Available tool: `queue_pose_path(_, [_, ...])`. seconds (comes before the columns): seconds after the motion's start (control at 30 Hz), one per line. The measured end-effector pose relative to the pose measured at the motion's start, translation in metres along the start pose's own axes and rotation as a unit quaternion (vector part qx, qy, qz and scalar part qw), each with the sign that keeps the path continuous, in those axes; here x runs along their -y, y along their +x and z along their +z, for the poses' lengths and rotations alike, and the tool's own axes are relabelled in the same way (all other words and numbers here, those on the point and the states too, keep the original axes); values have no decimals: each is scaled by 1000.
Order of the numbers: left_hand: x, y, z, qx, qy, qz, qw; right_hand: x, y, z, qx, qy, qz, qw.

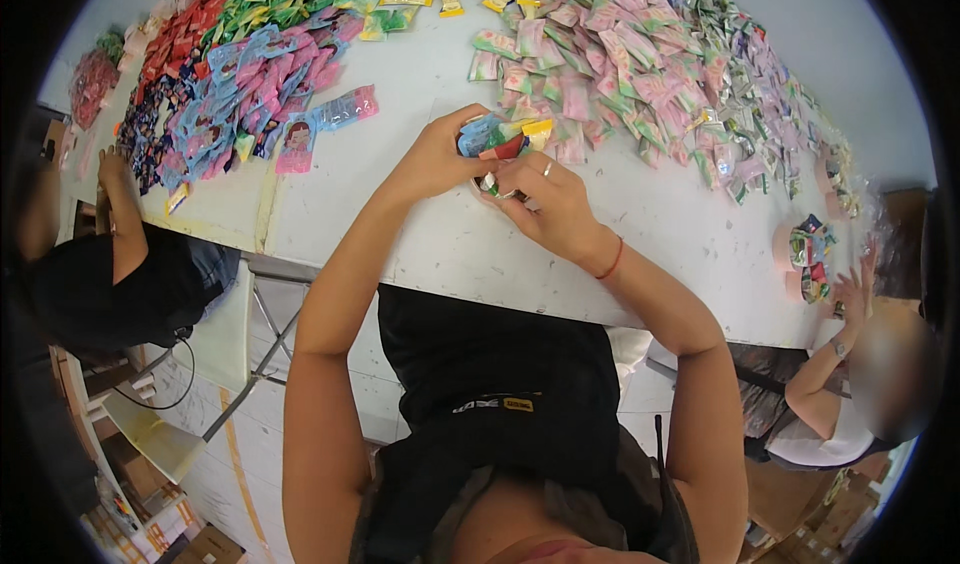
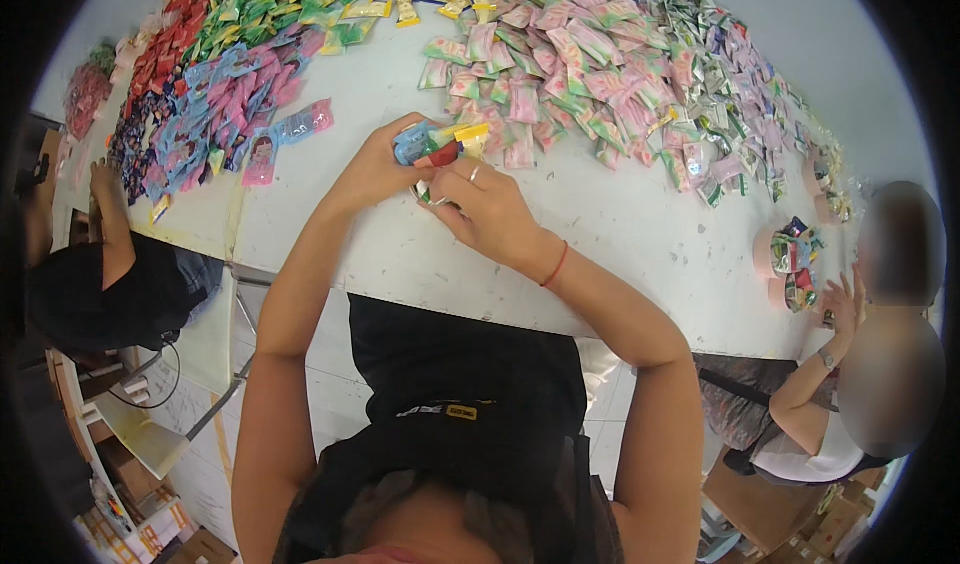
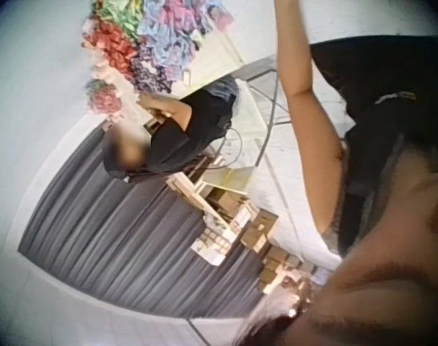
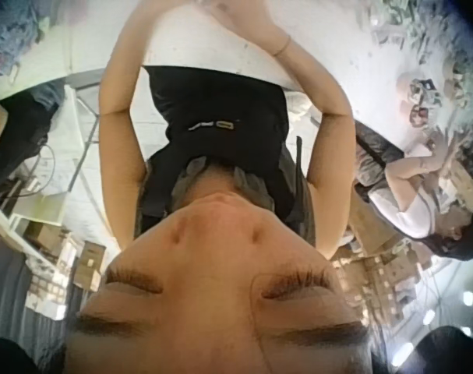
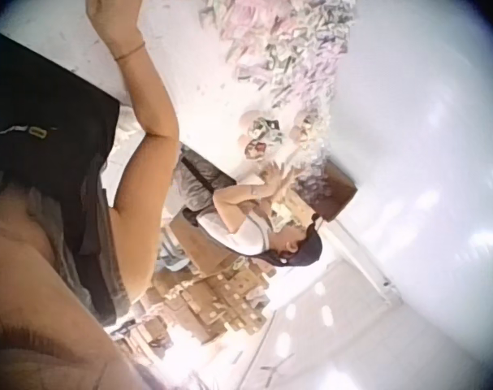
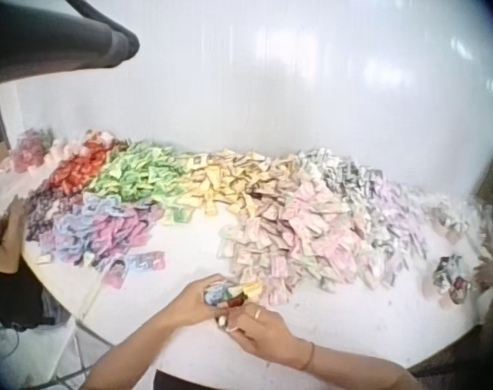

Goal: The person sorts small wrapped candies by color on a white table, picking them up and placing them into a small container. Another person works alongside at the same table, also sorting candies.

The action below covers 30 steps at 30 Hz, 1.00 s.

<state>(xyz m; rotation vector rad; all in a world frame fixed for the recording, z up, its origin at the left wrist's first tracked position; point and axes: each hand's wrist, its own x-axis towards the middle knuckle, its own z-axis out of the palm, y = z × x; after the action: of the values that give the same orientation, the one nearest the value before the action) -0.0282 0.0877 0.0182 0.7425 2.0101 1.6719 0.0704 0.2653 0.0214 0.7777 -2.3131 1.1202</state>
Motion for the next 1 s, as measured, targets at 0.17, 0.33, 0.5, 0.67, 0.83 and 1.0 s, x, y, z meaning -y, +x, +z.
queue_pose_path(0.17, [-4,-7,3,116,-76,-6,990,15,-20,-33,65,-63,-2,996])
queue_pose_path(0.33, [-1,-17,2,92,-87,20,992,21,-81,-84,-9,-134,60,989])
queue_pose_path(0.5, [3,-11,8,82,-64,-12,995,10,-185,-178,-148,-361,171,905])
queue_pose_path(0.67, [2,-11,11,65,-30,-16,997,-22,-238,-261,-239,-470,230,818])
queue_pose_path(0.83, [-3,-14,15,35,-21,-23,999,-53,-245,-302,-257,-512,271,773])
queue_pose_path(1.0, [-5,-25,26,-37,-29,-27,999,-115,-207,-328,-269,-511,178,797])
